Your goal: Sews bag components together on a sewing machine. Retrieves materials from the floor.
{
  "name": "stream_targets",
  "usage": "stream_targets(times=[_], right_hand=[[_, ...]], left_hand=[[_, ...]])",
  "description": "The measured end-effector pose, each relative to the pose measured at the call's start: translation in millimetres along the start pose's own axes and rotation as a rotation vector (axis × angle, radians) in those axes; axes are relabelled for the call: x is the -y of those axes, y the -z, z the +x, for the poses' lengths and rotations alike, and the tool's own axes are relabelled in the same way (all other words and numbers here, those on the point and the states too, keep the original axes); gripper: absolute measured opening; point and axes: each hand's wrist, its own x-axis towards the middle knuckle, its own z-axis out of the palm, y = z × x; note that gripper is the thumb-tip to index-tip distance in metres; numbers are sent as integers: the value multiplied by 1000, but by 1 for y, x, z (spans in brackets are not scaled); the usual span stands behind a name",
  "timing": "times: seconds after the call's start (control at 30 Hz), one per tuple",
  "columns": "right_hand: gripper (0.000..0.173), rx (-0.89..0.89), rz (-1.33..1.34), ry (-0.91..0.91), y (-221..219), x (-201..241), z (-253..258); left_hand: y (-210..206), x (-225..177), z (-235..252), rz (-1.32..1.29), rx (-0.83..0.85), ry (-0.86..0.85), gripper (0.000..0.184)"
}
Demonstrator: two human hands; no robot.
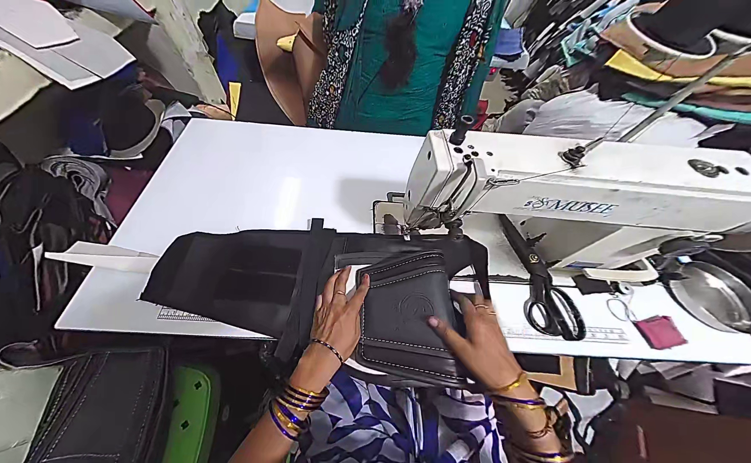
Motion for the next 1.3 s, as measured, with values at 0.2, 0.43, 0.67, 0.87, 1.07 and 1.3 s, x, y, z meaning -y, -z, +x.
stream_targets(times=[0.2,0.43,0.67,0.87,1.07,1.3], right_hand=[[110,156,751,-215,-8,19,4],[96,-127,773,-311,35,-57,4],[96,-98,765,-317,39,-90,8],[99,-64,744,-294,40,-90,16],[100,-40,729,-285,39,-91,25],[96,17,709,-312,45,-92,38]], left_hand=[[-8,4,-1,-20,-120,-45,51],[6,1,5,6,77,85,67],[-1,-37,79,65,410,-269,56],[-23,-23,97,93,439,-303,56],[-24,-26,99,95,420,-224,57],[-24,-30,105,107,427,-189,57]])
